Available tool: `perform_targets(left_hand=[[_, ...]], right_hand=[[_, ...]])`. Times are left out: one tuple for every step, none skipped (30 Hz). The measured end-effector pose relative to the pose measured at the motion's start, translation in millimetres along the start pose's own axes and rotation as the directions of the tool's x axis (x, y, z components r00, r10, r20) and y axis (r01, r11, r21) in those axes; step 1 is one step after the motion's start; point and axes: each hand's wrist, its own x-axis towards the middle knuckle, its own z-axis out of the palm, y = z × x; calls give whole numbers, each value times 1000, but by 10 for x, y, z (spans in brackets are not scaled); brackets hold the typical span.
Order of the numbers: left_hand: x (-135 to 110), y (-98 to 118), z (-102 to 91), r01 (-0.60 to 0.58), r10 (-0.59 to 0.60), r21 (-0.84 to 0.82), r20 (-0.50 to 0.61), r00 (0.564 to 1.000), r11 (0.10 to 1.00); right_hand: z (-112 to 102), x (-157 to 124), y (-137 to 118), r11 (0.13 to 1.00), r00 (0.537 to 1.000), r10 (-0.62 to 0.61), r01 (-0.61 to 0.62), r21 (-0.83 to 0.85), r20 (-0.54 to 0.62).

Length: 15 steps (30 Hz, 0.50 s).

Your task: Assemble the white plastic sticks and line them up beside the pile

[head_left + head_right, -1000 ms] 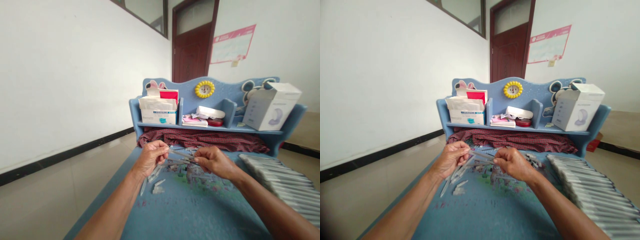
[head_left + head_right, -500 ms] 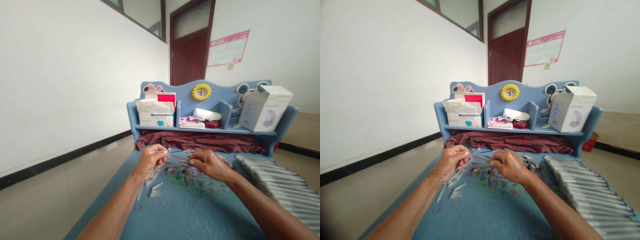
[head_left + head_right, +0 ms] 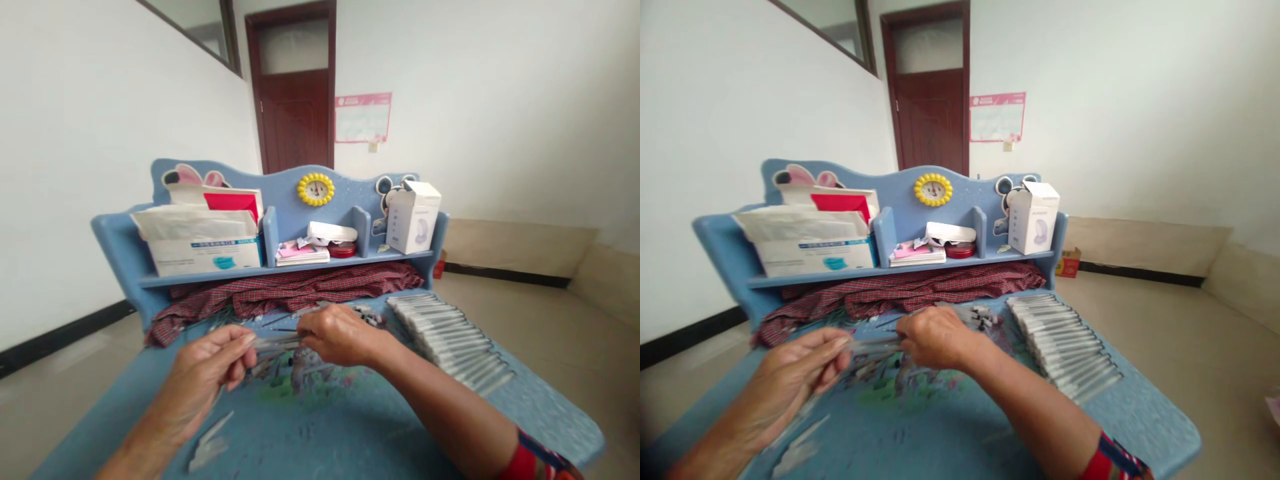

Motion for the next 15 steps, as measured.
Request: perform_targets(left_hand=[[4,-5,5,-9,8,23,20,1000,1000],[11,-12,8,-19,18,46,35,999,999],[21,-18,10,-30,27,69,47,999,997],[33,-25,12,-37,32,95,55,998,995],[44,-32,16,-39,32,123,63,998,992],[55,-38,21,-40,29,155,71,997,987],[64,-43,28,-36,20,193,82,996,981],[71,-46,38,-30,7,232,99,995,972],[75,-48,51,-24,-9,270,118,993,963],[78,-48,67,-14,-29,306,134,991,952],[79,-45,84,0,-54,340,148,988,940],[80,-42,103,16,-81,372,158,984,928],[81,-38,121,32,-107,401,167,980,916],[84,-37,137,45,-130,426,173,976,904],[89,-40,149,58,-153,448,180,972,892]], right_hand=[[-39,-17,37,1000,1000,4,-4,-4,17],[-86,-46,92,1000,999,17,-17,-5,34],[-142,-88,164,999,998,35,-35,-7,53],[-205,-147,253,998,996,61,-60,-13,72],[-273,-224,357,996,992,91,-89,-23,87],[-344,-319,472,993,988,119,-117,-32,100],[-414,-430,594,987,982,157,-153,-48,104],[-483,-555,721,980,975,197,-192,-60,105],[-546,-690,847,969,965,241,-235,-74,98],[-601,-830,969,954,951,295,-286,-91,98],[-647,-972,1085,934,930,352,-342,-104,105],[-683,-1111,1190,912,908,406,-396,-112,101],[-708,-1243,1283,891,888,448,-435,-126,101],[-724,-1365,1362,874,871,480,-465,-139,102],[-731,-1476,1425,858,855,507,-490,-152,104]])
